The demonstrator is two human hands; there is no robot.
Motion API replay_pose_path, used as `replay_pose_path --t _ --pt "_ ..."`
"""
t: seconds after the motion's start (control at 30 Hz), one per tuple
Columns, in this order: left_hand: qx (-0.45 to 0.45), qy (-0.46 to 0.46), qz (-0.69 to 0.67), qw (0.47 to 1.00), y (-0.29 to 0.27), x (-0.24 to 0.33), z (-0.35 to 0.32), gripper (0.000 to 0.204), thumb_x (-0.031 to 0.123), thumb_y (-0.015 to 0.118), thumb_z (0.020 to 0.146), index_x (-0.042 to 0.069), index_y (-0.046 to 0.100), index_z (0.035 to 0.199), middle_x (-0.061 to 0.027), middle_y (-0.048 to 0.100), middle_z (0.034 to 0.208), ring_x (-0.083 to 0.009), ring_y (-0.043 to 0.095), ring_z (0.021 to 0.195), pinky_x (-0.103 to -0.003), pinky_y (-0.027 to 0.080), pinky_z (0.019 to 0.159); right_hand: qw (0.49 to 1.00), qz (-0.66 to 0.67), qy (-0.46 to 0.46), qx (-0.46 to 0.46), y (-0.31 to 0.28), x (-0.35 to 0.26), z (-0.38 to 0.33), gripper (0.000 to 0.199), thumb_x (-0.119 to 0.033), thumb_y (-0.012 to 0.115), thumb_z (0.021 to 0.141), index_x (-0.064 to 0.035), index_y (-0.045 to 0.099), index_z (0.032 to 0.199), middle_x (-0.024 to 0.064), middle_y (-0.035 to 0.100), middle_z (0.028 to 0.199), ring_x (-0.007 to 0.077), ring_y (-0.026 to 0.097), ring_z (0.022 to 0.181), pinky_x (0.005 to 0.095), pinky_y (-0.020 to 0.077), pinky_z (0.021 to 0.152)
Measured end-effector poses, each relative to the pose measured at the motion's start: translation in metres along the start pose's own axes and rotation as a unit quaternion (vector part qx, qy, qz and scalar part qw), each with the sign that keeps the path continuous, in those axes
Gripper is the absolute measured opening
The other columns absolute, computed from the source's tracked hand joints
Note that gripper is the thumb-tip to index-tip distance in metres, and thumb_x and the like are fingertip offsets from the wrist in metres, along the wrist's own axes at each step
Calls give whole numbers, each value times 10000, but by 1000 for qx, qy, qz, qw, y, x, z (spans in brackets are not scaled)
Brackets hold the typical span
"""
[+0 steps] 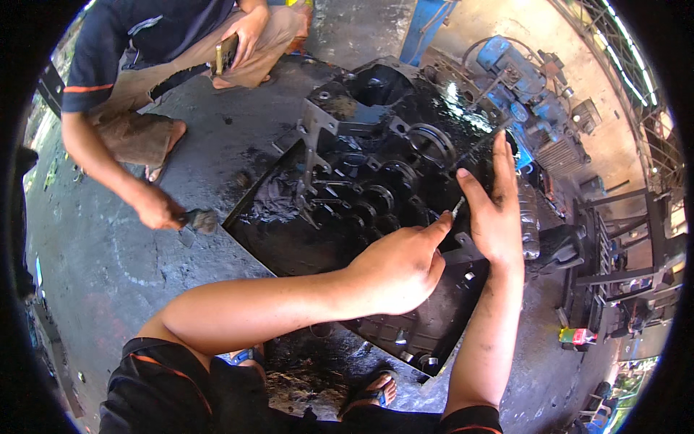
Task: The person scrubs a disassembled engine block with a toothbrush, focusing on the crankshaft area and surrounding cavities. They occasionally wipe the surface with a rag and continue scrubbing different sections of the engine block.
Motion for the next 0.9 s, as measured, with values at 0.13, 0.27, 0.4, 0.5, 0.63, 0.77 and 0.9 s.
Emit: replay_pose_path --t 0.13,0.27,0.4,0.5,0.63,0.77,0.9 --pt "-72 -63 50 994 1 -26 -5 580 111 576 953 -170 462 1447 -272 675 757 -446 700 732 -541 567 691 1000 31 2 -5 1 -1 0 810 -137 697 971 8 282 1652 227 269 1723 268 196 1619 373 143 1298" --pt "-73 -97 53 991 2 -43 -11 609 141 574 963 -67 443 1520 -284 707 845 -462 714 799 -555 582 748 1000 18 3 2 0 1 -1 845 -147 719 948 4 280 1654 222 262 1727 263 202 1617 377 153 1297" --pt "-116 -154 53 980 12 -52 -17 619 157 551 970 0 402 1550 -294 728 913 -480 722 839 -578 587 787 996 90 -22 -12 3 -4 -2 841 -89 711 947 32 264 1650 184 259 1736 251 216 1607 381 160 1298" --pt "-131 -165 50 976 15 -53 -19 645 144 553 971 6 331 1561 -293 729 918 -485 723 866 -589 586 789 998 61 -18 -4 2 -4 -3 843 -81 705 945 18 263 1656 179 260 1736 246 220 1605 388 162 1298" --pt "-121 -140 63 981 18 -52 -18 654 142 561 976 7 313 1566 -263 722 887 -475 722 831 -581 585 766 999 46 -15 4 0 -5 -4 848 -95 707 934 -6 279 1660 186 279 1729 246 228 1605 386 154 1299" --pt "-108 -144 67 981 21 -53 -19 638 176 557 1008 2 308 1569 -264 720 891 -474 718 824 -577 582 759 998 61 -16 -5 1 -6 -4 849 -104 711 934 9 278 1655 187 274 1731 244 228 1605 383 148 1300" --pt "-89 -141 63 984 20 -51 -20 574 198 523 1044 24 342 1560 -272 719 907 -486 710 824 -586 574 753 999 45 -30 -5 1 -8 -2 857 -135 727 937 26 278 1649 189 280 1728 244 228 1605 381 141 1301"
Point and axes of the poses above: each hand's wrist, its own z-axis towards the middle knuckle, its own y-axis out of the palm, x = y × z, the point moved 9 cm from there along z, towards the middle knuckle
